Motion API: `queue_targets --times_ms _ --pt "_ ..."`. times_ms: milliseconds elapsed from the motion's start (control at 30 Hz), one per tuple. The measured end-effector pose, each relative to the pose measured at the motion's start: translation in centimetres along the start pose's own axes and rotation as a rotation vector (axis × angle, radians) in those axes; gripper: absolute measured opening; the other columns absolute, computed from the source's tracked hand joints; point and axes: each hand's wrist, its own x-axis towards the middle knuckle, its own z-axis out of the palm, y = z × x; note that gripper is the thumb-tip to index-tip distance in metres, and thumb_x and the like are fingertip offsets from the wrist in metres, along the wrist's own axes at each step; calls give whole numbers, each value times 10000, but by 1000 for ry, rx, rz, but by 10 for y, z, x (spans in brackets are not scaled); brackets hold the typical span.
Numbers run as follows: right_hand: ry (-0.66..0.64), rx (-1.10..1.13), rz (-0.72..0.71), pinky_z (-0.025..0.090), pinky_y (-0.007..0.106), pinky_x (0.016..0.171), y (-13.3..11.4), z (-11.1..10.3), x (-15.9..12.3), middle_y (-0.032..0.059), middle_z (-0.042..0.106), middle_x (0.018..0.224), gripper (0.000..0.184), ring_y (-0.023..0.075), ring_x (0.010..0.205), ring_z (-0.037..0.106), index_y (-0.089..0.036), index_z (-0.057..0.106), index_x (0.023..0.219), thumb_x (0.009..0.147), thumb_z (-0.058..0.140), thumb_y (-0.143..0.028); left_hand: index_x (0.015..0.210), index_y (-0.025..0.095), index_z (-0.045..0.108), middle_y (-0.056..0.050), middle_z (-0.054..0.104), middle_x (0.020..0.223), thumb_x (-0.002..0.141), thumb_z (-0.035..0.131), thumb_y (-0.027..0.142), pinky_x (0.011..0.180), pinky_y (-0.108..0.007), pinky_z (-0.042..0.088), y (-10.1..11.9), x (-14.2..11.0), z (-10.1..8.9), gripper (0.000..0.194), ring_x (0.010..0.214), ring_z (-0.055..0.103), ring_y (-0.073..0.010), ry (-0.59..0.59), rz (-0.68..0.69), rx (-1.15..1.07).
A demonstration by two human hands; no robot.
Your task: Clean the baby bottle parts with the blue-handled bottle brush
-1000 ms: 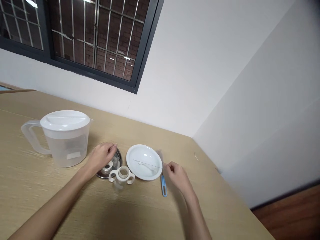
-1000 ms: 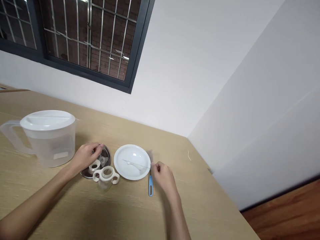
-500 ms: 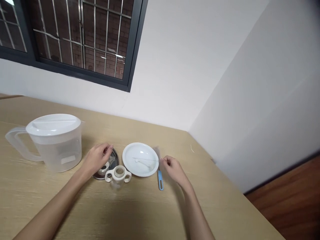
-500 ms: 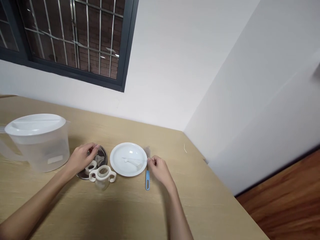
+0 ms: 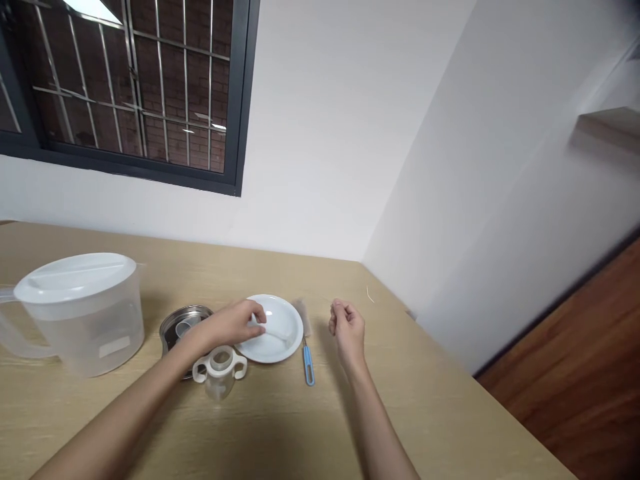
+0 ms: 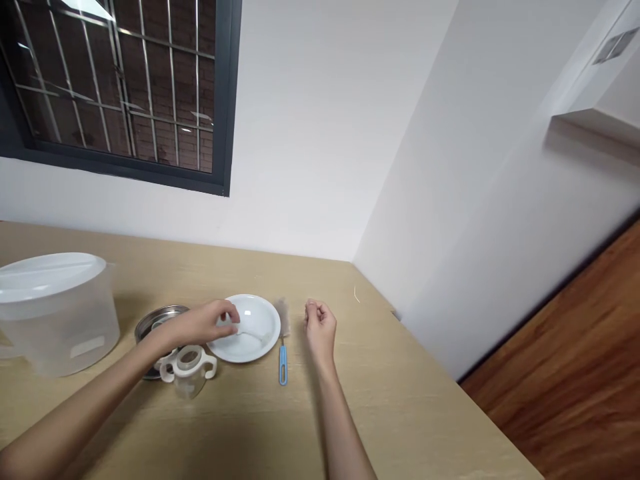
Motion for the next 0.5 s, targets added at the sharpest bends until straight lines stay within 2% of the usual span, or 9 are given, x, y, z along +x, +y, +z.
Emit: queue_targets --times_ms 67,133,300,500 --pt "48 45 11 253 209 379 0 -1 2 -83 409 546 421 62 411 327 -199 493 707 776 655 -582 1065 221 674 -65 691 1129 776 660 354 826 -297 460 10 18 8 319 1052 621 -252 -135 10 134" --pt "92 57 7 255 207 373 1 -3 4 -85 404 549 418 60 411 327 -200 486 703 769 660 -574 1080 216 669 -77 687 1144 737 705 334 844 -313 457 18 34 18 364 1077 614 -271 -221 45 244" --pt "145 41 11 253 203 371 1 -8 9 -86 387 549 398 58 417 317 -207 465 700 781 638 -557 1067 210 649 -81 689 1112 638 775 242 850 -338 445 30 62 42 447 1048 615 -293 -288 116 311" --pt "171 7 -5 253 209 387 -1 -11 10 -87 380 540 411 60 424 310 -207 461 693 779 623 -574 1039 223 637 -67 677 1106 635 772 297 908 -348 405 34 75 50 432 1038 606 -279 -317 209 344"
